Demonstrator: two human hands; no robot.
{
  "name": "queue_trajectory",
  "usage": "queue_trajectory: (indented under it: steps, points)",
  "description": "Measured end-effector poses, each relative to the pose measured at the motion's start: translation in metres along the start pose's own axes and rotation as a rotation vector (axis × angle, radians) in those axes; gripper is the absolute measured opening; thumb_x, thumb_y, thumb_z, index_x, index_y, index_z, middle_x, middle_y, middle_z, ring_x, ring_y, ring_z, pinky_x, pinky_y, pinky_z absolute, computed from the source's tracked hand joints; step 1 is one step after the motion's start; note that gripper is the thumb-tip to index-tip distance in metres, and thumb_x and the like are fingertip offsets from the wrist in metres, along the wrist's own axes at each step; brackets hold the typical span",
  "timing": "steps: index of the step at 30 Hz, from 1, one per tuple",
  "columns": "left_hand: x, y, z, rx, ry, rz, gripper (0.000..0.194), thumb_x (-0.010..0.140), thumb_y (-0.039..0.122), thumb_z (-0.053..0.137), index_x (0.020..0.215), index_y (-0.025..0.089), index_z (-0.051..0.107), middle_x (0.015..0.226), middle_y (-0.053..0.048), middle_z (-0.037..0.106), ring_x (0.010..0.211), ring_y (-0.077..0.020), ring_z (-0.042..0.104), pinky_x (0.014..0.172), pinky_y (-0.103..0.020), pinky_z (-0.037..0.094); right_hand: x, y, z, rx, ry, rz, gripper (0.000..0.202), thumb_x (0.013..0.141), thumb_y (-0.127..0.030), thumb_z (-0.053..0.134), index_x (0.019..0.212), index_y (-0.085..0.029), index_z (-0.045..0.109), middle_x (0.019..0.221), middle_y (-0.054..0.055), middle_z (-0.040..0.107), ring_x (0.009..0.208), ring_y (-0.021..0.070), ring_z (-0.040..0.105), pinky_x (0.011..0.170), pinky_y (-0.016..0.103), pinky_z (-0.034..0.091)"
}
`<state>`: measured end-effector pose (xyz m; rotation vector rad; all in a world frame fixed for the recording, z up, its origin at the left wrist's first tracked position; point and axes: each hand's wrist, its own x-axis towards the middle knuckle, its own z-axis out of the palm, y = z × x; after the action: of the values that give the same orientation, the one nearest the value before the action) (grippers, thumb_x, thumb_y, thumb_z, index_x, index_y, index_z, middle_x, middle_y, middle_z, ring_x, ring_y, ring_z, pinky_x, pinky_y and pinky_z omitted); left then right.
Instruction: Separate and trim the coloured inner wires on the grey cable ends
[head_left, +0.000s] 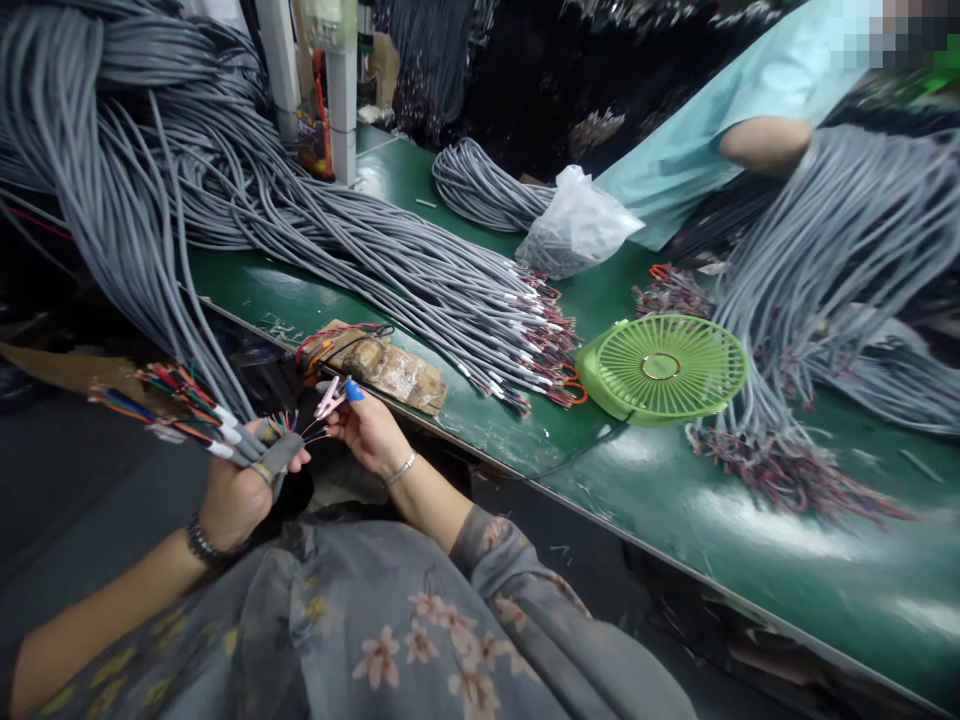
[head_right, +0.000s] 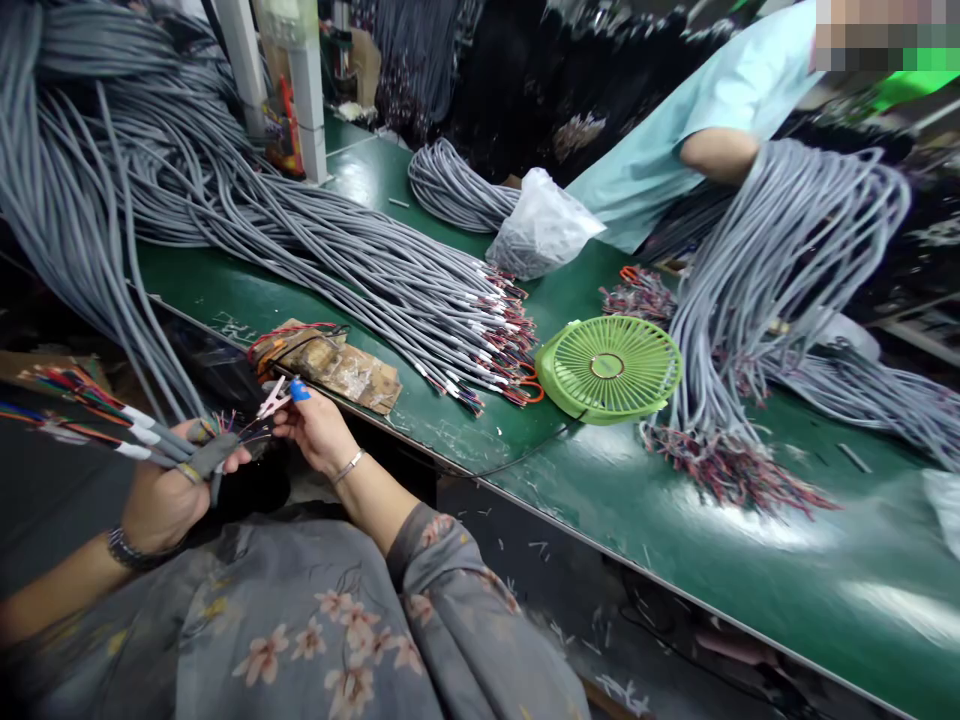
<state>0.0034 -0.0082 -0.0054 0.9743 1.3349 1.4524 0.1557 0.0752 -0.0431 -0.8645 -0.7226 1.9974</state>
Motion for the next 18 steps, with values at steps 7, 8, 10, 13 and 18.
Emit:
queue_trajectory:
  steps: [7,8,10,13,18]
  points:
    - [0.006,0.001,0.012,-0.06,0.057,-0.006,0.03,0.059,0.039,0.098,0.055,0.024,0.072,0.049,0.001,0.069,0.052,-0.0185,0.071,0.061,-0.03,0.061,0.009,0.017,-0.004,-0.162,0.146,-0.202,0.065,0.095,-0.084,0.077,0.076,-0.022,0.074,0.068,0.001,0.066,0.073,0.0183,0.065,0.072,0.03,0.056]
    - [0.007,0.001,0.014,-0.054,0.057,-0.006,0.031,0.059,0.039,0.097,0.055,0.024,0.071,0.049,0.001,0.068,0.052,-0.0186,0.071,0.061,-0.03,0.061,0.01,0.018,-0.002,-0.14,0.127,-0.175,0.066,0.094,-0.086,0.076,0.077,-0.023,0.073,0.068,0.001,0.066,0.074,0.0193,0.066,0.072,0.03,0.056]
    - [0.008,-0.001,0.015,-0.041,0.059,-0.008,0.03,0.06,0.039,0.096,0.057,0.024,0.07,0.049,0.002,0.068,0.052,-0.0191,0.071,0.061,-0.031,0.061,0.011,0.016,0.002,-0.064,0.074,-0.088,0.067,0.093,-0.089,0.076,0.081,-0.024,0.073,0.07,0.001,0.067,0.075,0.0204,0.067,0.072,0.032,0.057]
    - [0.008,-0.005,0.016,-0.022,0.067,-0.012,0.028,0.06,0.039,0.094,0.059,0.024,0.07,0.05,0.002,0.069,0.052,-0.0198,0.071,0.06,-0.032,0.061,0.014,0.011,0.01,0.038,0.04,-0.012,0.063,0.091,-0.086,0.082,0.086,-0.024,0.072,0.073,0.001,0.068,0.074,0.0201,0.065,0.072,0.033,0.058]
    - [0.008,-0.01,0.012,-0.007,0.074,0.0,0.03,0.063,0.041,0.094,0.06,0.025,0.07,0.05,0.002,0.068,0.053,-0.0204,0.071,0.062,-0.033,0.062,0.014,0.016,0.009,-0.037,0.114,-0.115,0.067,0.092,-0.089,0.077,0.08,-0.024,0.072,0.069,0.004,0.067,0.074,0.0239,0.066,0.072,0.037,0.059]
